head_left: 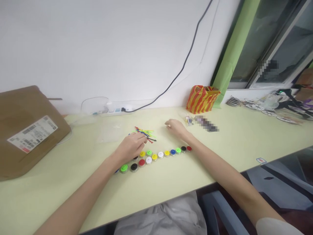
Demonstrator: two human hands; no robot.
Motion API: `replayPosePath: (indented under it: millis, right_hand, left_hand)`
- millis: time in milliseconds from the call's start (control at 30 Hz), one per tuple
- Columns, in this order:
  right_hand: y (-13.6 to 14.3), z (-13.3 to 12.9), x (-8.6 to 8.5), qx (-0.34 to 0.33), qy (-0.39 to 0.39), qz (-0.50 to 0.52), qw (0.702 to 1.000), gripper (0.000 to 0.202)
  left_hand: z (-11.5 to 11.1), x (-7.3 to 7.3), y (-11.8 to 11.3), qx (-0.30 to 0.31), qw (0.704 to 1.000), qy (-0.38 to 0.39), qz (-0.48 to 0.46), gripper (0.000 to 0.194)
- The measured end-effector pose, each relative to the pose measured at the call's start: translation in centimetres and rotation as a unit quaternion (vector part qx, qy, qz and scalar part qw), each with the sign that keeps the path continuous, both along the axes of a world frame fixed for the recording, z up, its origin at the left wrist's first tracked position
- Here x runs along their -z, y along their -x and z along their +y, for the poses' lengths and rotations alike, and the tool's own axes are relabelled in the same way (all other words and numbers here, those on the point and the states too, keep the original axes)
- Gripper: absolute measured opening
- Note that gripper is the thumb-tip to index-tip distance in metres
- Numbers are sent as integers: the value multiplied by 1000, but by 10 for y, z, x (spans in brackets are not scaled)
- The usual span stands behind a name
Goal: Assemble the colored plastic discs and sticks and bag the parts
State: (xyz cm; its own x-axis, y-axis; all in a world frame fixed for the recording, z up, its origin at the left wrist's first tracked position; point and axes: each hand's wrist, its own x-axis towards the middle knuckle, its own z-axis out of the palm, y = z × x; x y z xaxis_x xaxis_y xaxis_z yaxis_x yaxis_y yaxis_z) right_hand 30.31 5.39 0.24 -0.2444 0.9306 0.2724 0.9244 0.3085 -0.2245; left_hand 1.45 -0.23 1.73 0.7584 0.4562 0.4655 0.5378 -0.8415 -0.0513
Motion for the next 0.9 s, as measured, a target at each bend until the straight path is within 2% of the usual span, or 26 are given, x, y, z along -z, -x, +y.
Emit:
replayPosePath:
  millis: [67, 167, 267, 367, 500, 633, 767, 833, 900]
  right_hand:
    - [10, -7, -2, -31, -49, 77, 995, 34]
    - [34, -27, -6, -102, -115, 170, 973, 33]
    - [62, -50, -11, -180, -132, 196, 955, 31]
    - [82, -63, -16, -219, -121, 211, 945, 26]
    - [94, -65, -23, -233, -103, 232, 939, 16]
    - [97, -63, -26, -229, -80, 242, 940, 18]
    - [99, -62, -18, -224, -187, 147, 945, 18]
    - [101, -64, -14, -215, -236, 112, 941, 21]
    - [104, -68, -13, -202, -251, 96, 942, 24]
  left_hand:
    - [0, 0, -1, -25, 1000, -12, -14, 26]
    - [-1, 0, -4, -66, 996, -35, -57, 27]
    - [0, 2, -6, -90, 991, -45, -87, 43]
    - [3, 5, -4, -97, 989, -50, -99, 41]
    - [6, 8, -1, -104, 981, -67, -149, 31]
    - [3, 7, -1, -96, 970, -54, -216, 24]
    - [1, 5, 0, -85, 968, -32, -233, 18]
    - [3, 5, 2, -86, 972, -50, -215, 16]
    - [4, 5, 4, -102, 972, -85, -193, 13]
